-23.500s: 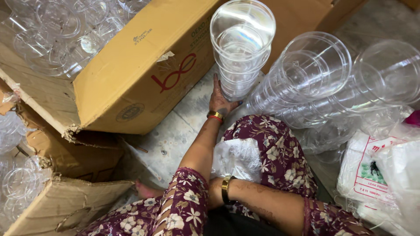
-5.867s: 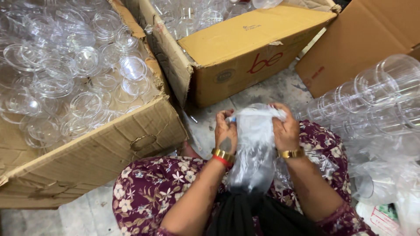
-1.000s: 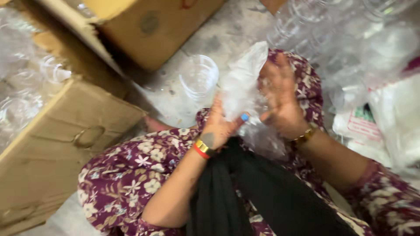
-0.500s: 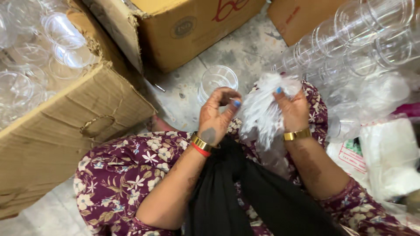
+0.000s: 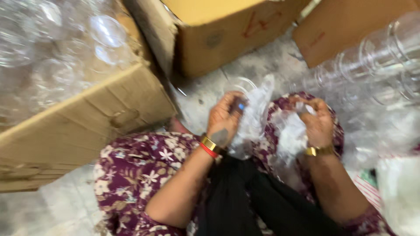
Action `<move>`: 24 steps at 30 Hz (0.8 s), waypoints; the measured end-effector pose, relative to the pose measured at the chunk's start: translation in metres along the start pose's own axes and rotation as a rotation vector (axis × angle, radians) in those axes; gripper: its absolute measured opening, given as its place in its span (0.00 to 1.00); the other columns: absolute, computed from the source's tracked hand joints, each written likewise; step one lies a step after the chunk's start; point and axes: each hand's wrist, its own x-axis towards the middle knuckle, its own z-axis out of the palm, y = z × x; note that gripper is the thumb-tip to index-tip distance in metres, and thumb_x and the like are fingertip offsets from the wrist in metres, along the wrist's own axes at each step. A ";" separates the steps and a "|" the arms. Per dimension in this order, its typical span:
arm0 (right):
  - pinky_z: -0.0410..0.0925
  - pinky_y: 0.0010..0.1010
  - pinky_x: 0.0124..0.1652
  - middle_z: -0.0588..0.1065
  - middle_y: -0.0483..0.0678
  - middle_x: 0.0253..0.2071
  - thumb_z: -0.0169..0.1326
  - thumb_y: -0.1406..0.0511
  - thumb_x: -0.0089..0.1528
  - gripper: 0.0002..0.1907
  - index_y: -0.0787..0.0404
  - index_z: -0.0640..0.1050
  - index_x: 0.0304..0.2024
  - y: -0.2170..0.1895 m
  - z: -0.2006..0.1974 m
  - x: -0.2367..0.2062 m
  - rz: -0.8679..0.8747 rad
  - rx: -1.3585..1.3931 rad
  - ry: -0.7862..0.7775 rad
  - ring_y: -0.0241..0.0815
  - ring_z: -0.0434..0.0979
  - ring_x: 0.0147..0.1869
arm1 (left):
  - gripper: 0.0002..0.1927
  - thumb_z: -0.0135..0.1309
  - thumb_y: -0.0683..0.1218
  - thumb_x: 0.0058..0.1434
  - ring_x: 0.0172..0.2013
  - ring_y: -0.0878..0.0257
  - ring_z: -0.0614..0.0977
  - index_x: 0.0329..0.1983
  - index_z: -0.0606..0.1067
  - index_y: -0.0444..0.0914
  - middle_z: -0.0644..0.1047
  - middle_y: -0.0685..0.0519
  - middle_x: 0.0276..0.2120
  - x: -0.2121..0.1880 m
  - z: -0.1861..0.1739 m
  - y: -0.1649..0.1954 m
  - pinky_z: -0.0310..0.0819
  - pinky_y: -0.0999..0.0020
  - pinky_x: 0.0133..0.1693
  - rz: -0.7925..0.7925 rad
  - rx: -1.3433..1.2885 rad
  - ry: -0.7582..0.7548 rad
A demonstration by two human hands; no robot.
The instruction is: The person sits on the floor among cartons of clear plastic cups and inserts cups one at a time into clear plastic bags, then sets filled bags of stacked cups aside with other packed bags.
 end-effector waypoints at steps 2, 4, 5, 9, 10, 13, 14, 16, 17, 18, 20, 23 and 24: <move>0.68 0.34 0.49 0.74 0.47 0.36 0.46 0.78 0.59 0.18 0.59 0.71 0.49 0.010 -0.012 -0.002 0.092 0.312 -0.152 0.40 0.73 0.45 | 0.11 0.54 0.36 0.64 0.43 0.70 0.78 0.49 0.73 0.39 0.78 0.57 0.41 -0.008 0.001 0.013 0.75 0.74 0.45 -0.082 -0.187 -0.176; 0.66 0.28 0.46 0.73 0.49 0.33 0.45 0.75 0.58 0.13 0.64 0.72 0.45 0.025 -0.021 -0.013 0.171 0.188 -0.086 0.39 0.71 0.42 | 0.03 0.55 0.40 0.69 0.39 0.70 0.77 0.44 0.74 0.36 0.78 0.56 0.37 -0.017 -0.001 0.026 0.73 0.74 0.43 -0.142 -0.316 -0.360; 0.68 0.31 0.41 0.74 0.50 0.35 0.47 0.74 0.59 0.14 0.64 0.73 0.48 0.035 -0.027 -0.007 0.309 0.214 -0.129 0.40 0.73 0.40 | 0.04 0.56 0.42 0.72 0.37 0.70 0.76 0.42 0.74 0.35 0.78 0.56 0.35 -0.018 0.000 0.030 0.72 0.74 0.42 -0.170 -0.377 -0.455; 0.72 0.40 0.43 0.76 0.54 0.45 0.50 0.73 0.61 0.20 0.67 0.72 0.56 0.087 -0.025 -0.004 0.480 0.259 -0.269 0.46 0.77 0.45 | 0.11 0.57 0.50 0.72 0.39 0.72 0.75 0.45 0.76 0.36 0.77 0.59 0.36 -0.012 0.001 0.028 0.71 0.76 0.44 -0.134 -0.295 -0.350; 0.73 0.42 0.45 0.76 0.54 0.48 0.49 0.72 0.61 0.21 0.67 0.72 0.58 0.098 -0.021 -0.004 0.494 0.262 -0.299 0.48 0.78 0.47 | 0.12 0.58 0.50 0.70 0.37 0.73 0.75 0.44 0.76 0.36 0.77 0.59 0.35 -0.009 0.001 0.023 0.71 0.76 0.42 -0.097 -0.150 -0.226; 0.73 0.42 0.46 0.76 0.55 0.49 0.50 0.67 0.60 0.24 0.68 0.71 0.59 0.113 -0.013 -0.005 0.498 0.286 -0.348 0.48 0.78 0.49 | 0.14 0.57 0.53 0.70 0.33 0.74 0.73 0.41 0.76 0.36 0.76 0.60 0.31 -0.005 0.000 0.011 0.70 0.76 0.36 -0.033 0.098 0.021; 0.73 0.42 0.47 0.76 0.55 0.50 0.50 0.66 0.59 0.25 0.68 0.71 0.59 0.114 -0.009 -0.003 0.493 0.296 -0.363 0.48 0.78 0.49 | 0.15 0.57 0.53 0.72 0.33 0.74 0.72 0.41 0.76 0.36 0.75 0.60 0.31 -0.004 -0.001 0.008 0.68 0.77 0.36 -0.040 0.070 0.011; 0.73 0.42 0.48 0.76 0.56 0.51 0.50 0.62 0.58 0.28 0.69 0.70 0.60 0.109 -0.001 0.004 0.482 0.316 -0.391 0.48 0.77 0.50 | 0.15 0.57 0.53 0.74 0.34 0.74 0.71 0.41 0.77 0.35 0.74 0.60 0.32 -0.004 -0.004 0.007 0.67 0.77 0.37 -0.005 -0.038 0.017; 0.73 0.42 0.48 0.75 0.56 0.51 0.50 0.60 0.58 0.30 0.69 0.70 0.60 0.105 0.004 0.008 0.476 0.323 -0.404 0.48 0.77 0.51 | 0.14 0.58 0.52 0.74 0.34 0.73 0.72 0.42 0.77 0.35 0.74 0.60 0.33 -0.003 -0.006 0.008 0.67 0.76 0.38 0.039 -0.117 0.035; 0.73 0.42 0.49 0.75 0.56 0.52 0.50 0.59 0.58 0.31 0.69 0.70 0.60 0.100 0.009 0.011 0.470 0.326 -0.418 0.48 0.77 0.51 | 0.14 0.59 0.51 0.73 0.35 0.73 0.72 0.42 0.77 0.35 0.75 0.60 0.34 -0.001 -0.009 0.010 0.67 0.76 0.39 0.083 -0.197 0.052; 0.73 0.42 0.49 0.75 0.56 0.53 0.50 0.55 0.57 0.34 0.70 0.70 0.61 0.089 0.020 0.014 0.476 0.339 -0.452 0.48 0.77 0.52 | 0.12 0.59 0.52 0.68 0.32 0.73 0.73 0.43 0.76 0.39 0.75 0.60 0.32 0.003 -0.015 0.016 0.67 0.77 0.35 0.090 -0.174 0.103; 0.73 0.43 0.51 0.75 0.57 0.54 0.50 0.50 0.55 0.40 0.70 0.69 0.62 0.078 0.043 0.021 0.487 0.381 -0.513 0.48 0.77 0.54 | 0.13 0.59 0.52 0.64 0.30 0.72 0.75 0.43 0.74 0.40 0.76 0.60 0.31 0.012 -0.027 0.021 0.67 0.76 0.31 0.036 -0.113 0.162; 0.73 0.43 0.51 0.74 0.57 0.55 0.51 0.49 0.55 0.41 0.70 0.69 0.62 0.076 0.053 0.023 0.489 0.406 -0.537 0.48 0.77 0.54 | 0.13 0.58 0.52 0.64 0.29 0.72 0.76 0.42 0.73 0.40 0.77 0.59 0.31 0.014 -0.030 0.020 0.67 0.76 0.30 0.001 -0.092 0.180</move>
